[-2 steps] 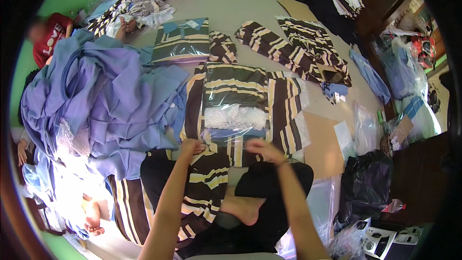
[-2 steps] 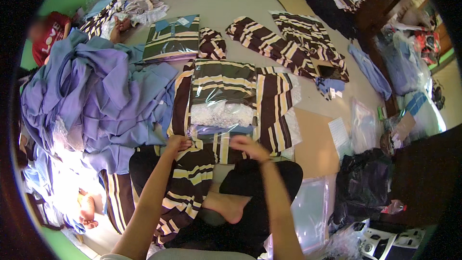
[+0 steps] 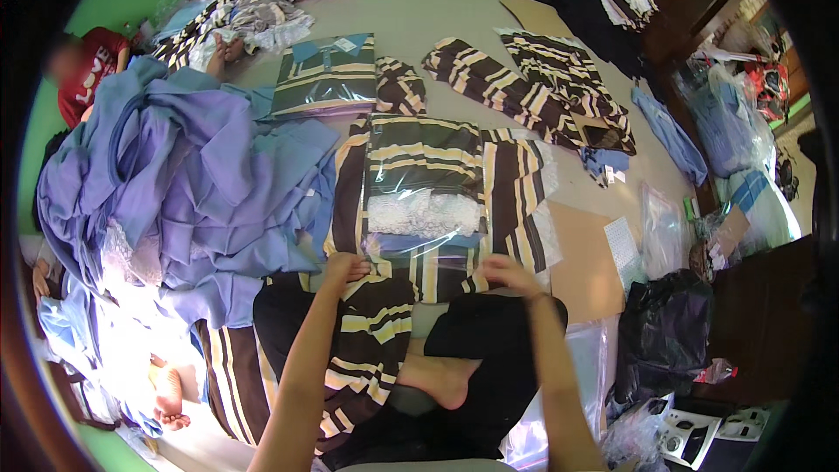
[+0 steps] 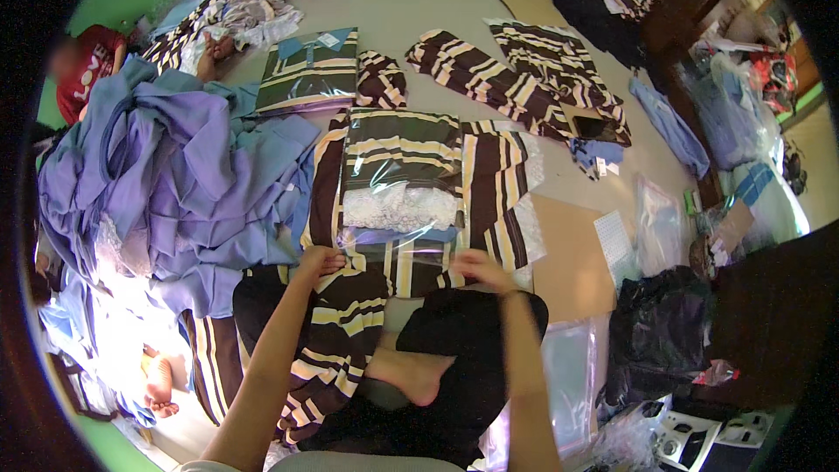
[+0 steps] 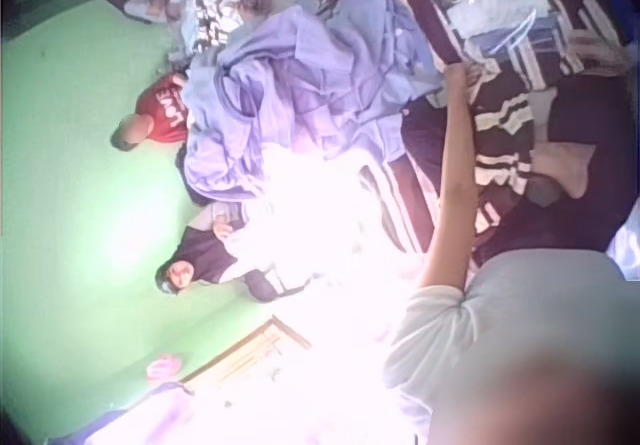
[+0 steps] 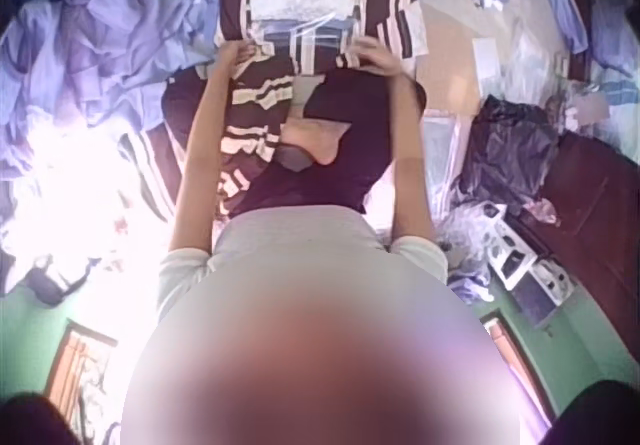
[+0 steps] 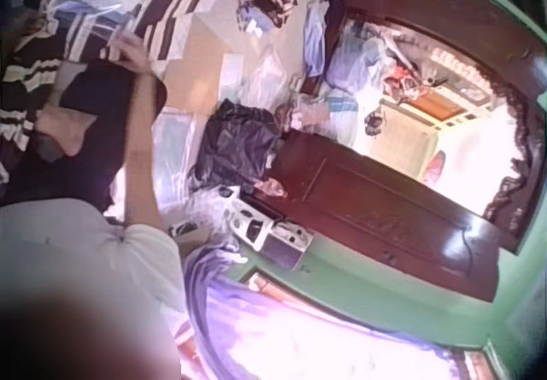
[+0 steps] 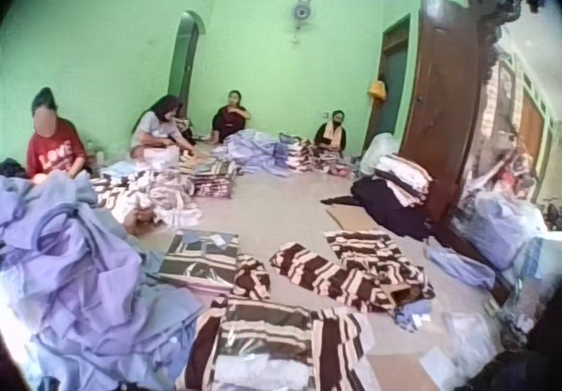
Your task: The person folds a striped garment on a cardboard template, inserts a blue fabric piece, and places the folded item into a clear plastic bag. The person repeats this process with another garment, folding and bagging each item.
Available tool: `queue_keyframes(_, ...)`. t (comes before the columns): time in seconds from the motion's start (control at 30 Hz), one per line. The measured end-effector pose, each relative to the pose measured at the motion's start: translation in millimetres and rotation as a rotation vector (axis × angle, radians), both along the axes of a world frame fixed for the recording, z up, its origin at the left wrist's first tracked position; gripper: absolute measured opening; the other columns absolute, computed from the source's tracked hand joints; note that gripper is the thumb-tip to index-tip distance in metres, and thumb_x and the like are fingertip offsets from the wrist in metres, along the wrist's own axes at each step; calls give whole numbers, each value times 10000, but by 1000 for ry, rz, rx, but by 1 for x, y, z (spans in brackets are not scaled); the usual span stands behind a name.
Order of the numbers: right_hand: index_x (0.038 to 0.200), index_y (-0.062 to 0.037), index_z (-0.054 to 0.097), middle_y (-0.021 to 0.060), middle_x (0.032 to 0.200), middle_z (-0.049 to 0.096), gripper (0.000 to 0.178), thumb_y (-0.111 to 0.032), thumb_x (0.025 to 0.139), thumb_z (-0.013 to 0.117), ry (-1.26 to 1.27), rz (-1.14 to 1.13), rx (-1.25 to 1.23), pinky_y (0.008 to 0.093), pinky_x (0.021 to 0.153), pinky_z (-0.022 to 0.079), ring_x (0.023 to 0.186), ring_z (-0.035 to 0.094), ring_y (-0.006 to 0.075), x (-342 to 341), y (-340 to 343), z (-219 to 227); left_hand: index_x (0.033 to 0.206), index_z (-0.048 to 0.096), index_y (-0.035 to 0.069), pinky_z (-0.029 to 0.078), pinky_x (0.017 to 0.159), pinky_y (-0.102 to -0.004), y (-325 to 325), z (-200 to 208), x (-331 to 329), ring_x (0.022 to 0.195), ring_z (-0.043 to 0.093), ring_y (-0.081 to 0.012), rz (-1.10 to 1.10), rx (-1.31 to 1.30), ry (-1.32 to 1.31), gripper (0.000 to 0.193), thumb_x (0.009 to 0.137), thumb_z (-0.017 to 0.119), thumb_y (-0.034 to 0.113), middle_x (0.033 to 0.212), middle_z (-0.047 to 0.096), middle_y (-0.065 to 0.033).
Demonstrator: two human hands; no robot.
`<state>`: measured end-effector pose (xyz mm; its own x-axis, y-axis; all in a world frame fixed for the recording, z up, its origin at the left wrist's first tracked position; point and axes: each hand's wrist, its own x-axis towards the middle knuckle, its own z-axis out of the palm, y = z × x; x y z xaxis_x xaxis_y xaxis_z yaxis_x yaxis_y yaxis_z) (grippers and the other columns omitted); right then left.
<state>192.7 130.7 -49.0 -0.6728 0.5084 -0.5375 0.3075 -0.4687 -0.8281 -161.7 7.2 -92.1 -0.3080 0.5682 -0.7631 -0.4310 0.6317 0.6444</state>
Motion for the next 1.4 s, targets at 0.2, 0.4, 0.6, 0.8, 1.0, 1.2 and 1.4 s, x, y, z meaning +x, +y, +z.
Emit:
queue_keyframes(0.2,1037,-70,542,100,914,563,259,-196,815,495,-1903,-114,744,295,688,462,766,569,205,268,-7,28,834,575,-14,496,552,-278,-2,20,-20,617,612,-180,-305,24,154,196,724,546,146,733,621,-114)
queue_keyframes(0.4,997,2,549,147,980,551,280,-37,726,486,-1123,-71,1557,374,764,436,923,523,278,173,22,42,888,499,64,438,715,-361,5,45,-22,865,524,-298,-687,522,1412,229,677,586,43,906,526,-96)
queue_keyframes(0.6,831,-70,541,49,854,505,160,-84,674,569,-389,328,1592,323,736,365,823,490,216,6,34,10,865,507,56,427,766,-365,12,48,-18,929,505,-280,-1065,731,1459,180,704,579,90,965,513,-93)
queue_keyframes(0.8,814,-77,522,29,931,507,158,-112,674,587,-347,450,1564,308,767,356,894,474,204,-19,28,8,793,532,49,426,819,-349,15,46,-23,1028,482,-273,-1149,772,1410,88,725,571,89,1082,513,-87)
queue_keyframes(1.0,837,-21,465,109,942,575,126,-110,778,531,-204,200,1136,336,750,418,893,543,281,-16,28,-1,856,497,28,445,738,-365,20,52,-25,880,557,-295,-1016,676,1114,117,774,538,100,956,575,-112)
queue_keyframes(1.2,847,-16,410,122,731,585,134,-141,861,455,-205,-97,729,321,640,447,705,581,265,-13,17,-5,822,418,22,428,602,-395,13,56,-9,686,571,-344,-595,551,828,134,859,434,150,661,564,-158)
queue_keyframes(1.4,879,-31,407,174,710,568,150,-181,868,408,-459,-325,831,413,606,431,680,564,342,-42,11,-11,850,379,7,386,611,-436,25,29,31,698,514,-403,-209,380,1138,155,869,359,160,711,512,-224)
